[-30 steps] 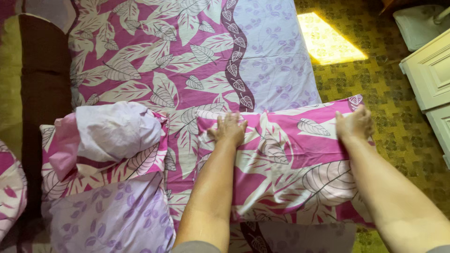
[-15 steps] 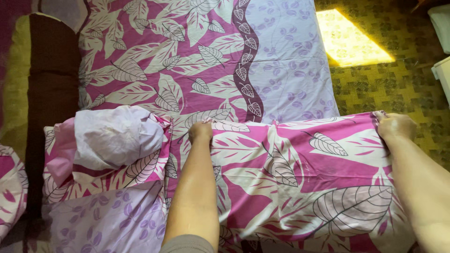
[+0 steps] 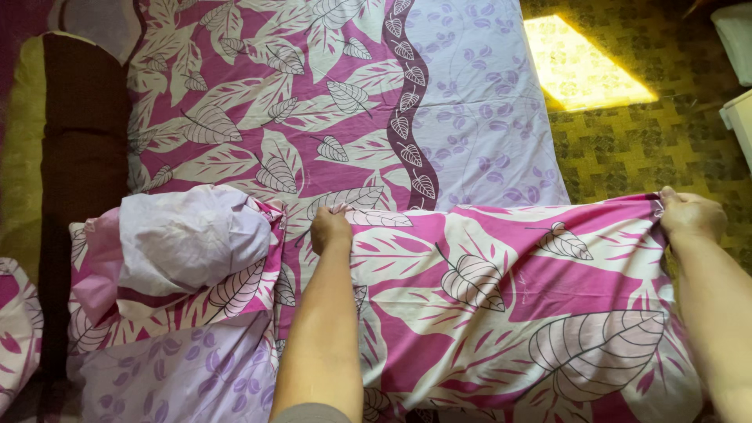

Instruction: The person puts a pillow into a pillowcase on a bed. They insert the pillow, pull the case over it, and smooth the fabric. The person then places the finished pillow on the bed.

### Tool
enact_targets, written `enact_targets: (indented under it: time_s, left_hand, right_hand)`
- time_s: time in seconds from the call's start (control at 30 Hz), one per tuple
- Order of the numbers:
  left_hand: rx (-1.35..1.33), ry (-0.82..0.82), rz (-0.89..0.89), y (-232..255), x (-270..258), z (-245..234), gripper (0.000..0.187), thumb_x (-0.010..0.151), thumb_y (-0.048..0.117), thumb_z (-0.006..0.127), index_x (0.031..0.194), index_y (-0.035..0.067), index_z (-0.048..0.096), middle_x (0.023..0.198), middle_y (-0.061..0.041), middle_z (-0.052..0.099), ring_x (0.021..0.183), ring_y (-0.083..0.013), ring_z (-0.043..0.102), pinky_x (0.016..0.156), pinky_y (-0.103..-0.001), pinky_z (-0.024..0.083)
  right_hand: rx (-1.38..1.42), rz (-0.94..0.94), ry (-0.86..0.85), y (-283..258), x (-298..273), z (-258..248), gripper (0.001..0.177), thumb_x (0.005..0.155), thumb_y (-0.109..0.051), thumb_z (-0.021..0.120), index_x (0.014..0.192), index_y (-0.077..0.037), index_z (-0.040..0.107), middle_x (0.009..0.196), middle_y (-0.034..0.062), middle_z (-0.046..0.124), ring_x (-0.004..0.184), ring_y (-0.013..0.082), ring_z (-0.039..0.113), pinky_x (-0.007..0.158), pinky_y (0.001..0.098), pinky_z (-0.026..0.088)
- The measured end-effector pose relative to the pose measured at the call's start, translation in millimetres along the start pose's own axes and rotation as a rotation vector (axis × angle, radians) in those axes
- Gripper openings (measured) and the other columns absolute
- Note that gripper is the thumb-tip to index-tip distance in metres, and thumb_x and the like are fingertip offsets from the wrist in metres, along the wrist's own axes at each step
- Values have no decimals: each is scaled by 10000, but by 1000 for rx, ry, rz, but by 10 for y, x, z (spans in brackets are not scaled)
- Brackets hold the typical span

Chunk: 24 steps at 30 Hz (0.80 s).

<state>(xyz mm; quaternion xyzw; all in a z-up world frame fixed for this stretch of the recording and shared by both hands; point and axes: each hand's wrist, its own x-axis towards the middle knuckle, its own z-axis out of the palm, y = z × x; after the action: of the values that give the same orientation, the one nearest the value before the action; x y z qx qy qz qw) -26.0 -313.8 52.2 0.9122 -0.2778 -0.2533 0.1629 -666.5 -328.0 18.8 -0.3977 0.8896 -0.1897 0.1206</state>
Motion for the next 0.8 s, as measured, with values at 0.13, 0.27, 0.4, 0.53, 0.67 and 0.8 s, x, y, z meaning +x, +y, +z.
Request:
enact_targets:
  time_s: [0.13,0.27,0.4,0.53,0.67,0.8]
  left_hand:
    - [-142,29,-47,-163,213,24,335,904,418,712,1096,144,711,1122,-109,747,1023,-341,725,830,-483,570]
    - [-136,45,76,-503,405,116,559,904,539,720,1120,24,684,1114,-222,704,1042,-379,667,893,-457,518]
    - [-314,-332,-42,-823,293,-64,707,981,628,548,1177,-36,693,1188,-199,706,1044,-291,696,885,-455,533]
    - [-354,-447,19,-1197,229,34,659,972,599,516,1213,6,674,1166,-182,707,1040,-322,687,863,-485,544]
    - [1,-72,369,-1390,430,408,497,1002,451,540,1137,13,732,1103,-274,727,1079,-434,672,916,-503,515]
    - [67,17,319,-1161,585,31,382,986,334,544,1117,30,734,1141,-285,705,1089,-452,671,955,-521,518]
  right_hand:
    - [172,183,-259,80,-126,-214,565,1126,-582,497,1371,-95,645,1176,283,680,946,495,614,737,598,465]
    - [375,194,-556,539,-521,-462,635,1126,-549,413,1455,-13,508,1303,195,613,1106,302,627,788,439,518]
    - [327,254,-537,898,-1279,-624,611,1026,-508,601,1409,-32,603,1287,250,666,1177,425,637,846,435,487]
    - [-38,-99,-246,888,-1508,-535,501,1006,-429,750,1253,7,748,1099,240,725,941,293,646,822,384,492]
    - [498,65,-237,749,-1588,-575,368,1000,-331,742,1152,4,746,955,96,726,761,138,621,668,322,496]
    - [534,68,-314,541,-1208,-698,382,1023,-403,743,1188,-60,773,862,123,683,630,204,528,530,386,400]
